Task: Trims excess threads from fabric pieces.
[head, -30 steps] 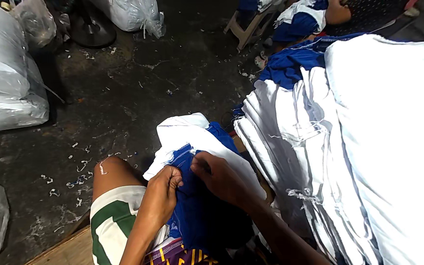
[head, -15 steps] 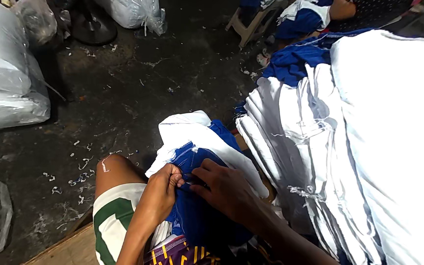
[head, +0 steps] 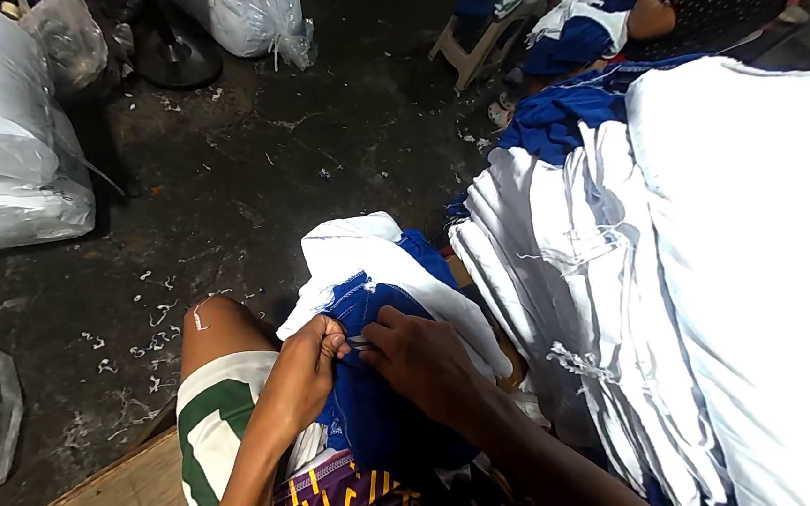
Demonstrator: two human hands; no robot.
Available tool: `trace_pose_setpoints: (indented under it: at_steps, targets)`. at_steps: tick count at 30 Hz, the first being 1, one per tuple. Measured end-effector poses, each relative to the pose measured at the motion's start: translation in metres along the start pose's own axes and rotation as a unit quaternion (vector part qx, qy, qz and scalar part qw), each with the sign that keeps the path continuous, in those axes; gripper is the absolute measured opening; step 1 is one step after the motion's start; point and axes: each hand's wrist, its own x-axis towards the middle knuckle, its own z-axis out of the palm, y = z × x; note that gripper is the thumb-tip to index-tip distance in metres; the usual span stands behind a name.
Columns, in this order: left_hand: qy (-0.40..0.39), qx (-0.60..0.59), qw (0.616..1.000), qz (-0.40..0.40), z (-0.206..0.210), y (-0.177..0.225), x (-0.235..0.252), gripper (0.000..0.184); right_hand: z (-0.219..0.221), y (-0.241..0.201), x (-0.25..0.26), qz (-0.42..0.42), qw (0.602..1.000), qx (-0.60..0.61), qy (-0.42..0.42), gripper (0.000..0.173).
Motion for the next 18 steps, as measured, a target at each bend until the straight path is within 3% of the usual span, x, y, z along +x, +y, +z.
trace_pose_setpoints:
  at_steps: [3, 5, 9, 12, 15, 18]
  targets:
    - [0.0, 0.002, 1.0, 0.003, 0.0, -0.001, 0.0, 0.016, 0.009, 0.0, 0.002, -0.039, 0.996, -0.045, 0.062, 0.021]
    - [0.0, -0.003, 1.0, 0.0, 0.0, -0.002, 0.0, 0.017, 0.009, 0.001, 0.003, -0.044, 0.997, -0.043, 0.056, 0.021]
    - [0.003, -0.024, 1.0, -0.016, -0.002, 0.0, -0.001, 0.016, -0.01, 0.016, 0.007, 0.009, 0.992, 0.12, -0.034, 0.03]
    - [0.009, -0.012, 1.0, -0.013, -0.001, 0.002, 0.0, 0.015, -0.006, 0.033, 0.006, 0.026, 0.976, 0.218, -0.018, 0.033]
    - [-0.002, 0.009, 1.0, 0.007, -0.001, 0.004, 0.004, 0.009, -0.007, 0.036, 0.005, 0.04, 0.965, 0.253, -0.055, 0.036]
    - [-0.014, 0.038, 0.999, 0.028, 0.001, 0.006, 0.009, 0.027, -0.008, 0.039, 0.005, 0.045, 0.952, 0.295, -0.072, 0.033]
